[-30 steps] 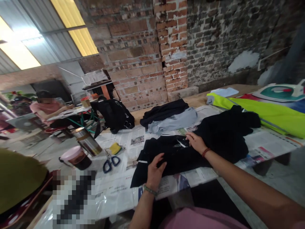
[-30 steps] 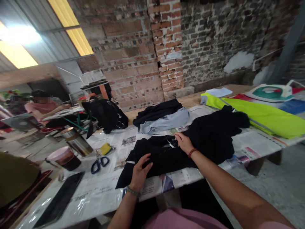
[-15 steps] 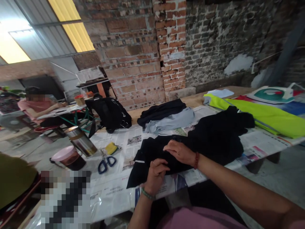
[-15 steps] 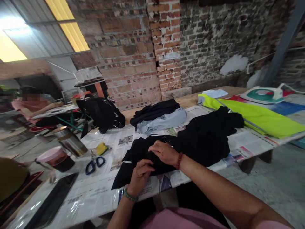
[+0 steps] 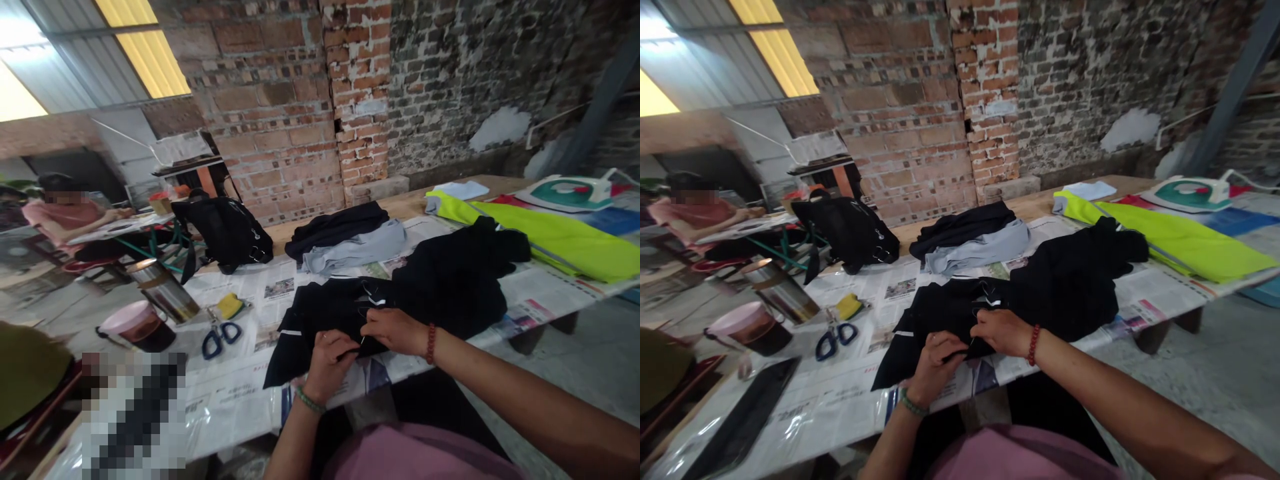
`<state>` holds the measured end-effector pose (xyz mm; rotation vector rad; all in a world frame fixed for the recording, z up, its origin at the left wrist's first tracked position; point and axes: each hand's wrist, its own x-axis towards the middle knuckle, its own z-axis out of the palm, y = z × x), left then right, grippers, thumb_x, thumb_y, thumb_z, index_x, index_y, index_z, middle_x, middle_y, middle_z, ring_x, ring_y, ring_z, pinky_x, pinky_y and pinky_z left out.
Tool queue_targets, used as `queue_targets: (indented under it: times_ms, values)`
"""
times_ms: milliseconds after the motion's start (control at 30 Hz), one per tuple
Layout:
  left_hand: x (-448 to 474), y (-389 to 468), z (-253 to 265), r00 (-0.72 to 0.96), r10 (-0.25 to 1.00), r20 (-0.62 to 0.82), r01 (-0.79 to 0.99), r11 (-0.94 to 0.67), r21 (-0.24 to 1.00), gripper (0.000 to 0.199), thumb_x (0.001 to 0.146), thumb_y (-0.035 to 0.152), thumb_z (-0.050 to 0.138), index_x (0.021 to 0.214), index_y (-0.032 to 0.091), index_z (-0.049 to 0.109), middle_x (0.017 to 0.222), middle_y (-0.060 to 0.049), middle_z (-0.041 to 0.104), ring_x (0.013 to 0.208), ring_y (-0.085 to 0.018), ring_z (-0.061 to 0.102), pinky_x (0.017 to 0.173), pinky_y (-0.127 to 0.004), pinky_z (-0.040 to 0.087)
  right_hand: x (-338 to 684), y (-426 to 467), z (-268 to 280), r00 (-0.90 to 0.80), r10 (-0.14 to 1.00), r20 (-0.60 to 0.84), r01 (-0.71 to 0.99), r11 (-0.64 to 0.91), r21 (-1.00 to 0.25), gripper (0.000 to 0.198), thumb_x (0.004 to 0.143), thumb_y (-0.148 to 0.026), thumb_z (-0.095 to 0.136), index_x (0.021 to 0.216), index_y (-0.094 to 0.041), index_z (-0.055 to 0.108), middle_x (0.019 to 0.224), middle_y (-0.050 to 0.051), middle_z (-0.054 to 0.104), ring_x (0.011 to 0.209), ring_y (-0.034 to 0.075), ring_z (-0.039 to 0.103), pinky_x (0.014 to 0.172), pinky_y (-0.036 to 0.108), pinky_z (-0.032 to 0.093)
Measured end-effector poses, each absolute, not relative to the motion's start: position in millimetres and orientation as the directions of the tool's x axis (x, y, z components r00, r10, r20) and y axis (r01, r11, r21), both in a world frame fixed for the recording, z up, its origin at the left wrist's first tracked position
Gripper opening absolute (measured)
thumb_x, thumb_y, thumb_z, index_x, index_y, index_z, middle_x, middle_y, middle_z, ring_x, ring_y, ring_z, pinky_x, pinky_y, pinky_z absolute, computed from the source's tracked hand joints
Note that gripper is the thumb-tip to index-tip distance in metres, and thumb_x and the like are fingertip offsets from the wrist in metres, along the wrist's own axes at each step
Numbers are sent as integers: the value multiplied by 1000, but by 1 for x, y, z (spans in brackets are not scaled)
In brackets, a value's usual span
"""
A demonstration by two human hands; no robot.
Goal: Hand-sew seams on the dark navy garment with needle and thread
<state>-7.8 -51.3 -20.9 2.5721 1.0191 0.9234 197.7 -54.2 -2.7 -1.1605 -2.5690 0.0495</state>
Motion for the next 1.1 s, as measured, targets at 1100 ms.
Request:
queue_targets:
  times_ms: [1100]
  values:
    - [-6,-51,-16,549,671,498,483,-741,466,10,75,18,56,78,22,65,77,-2,67,74,-15,58,72,-30,36,168,-45,4,-228,961,157,438,246,-865,18,73,-24,51,57,-15,53,54,-3,51,50,8,47,48,18,34]
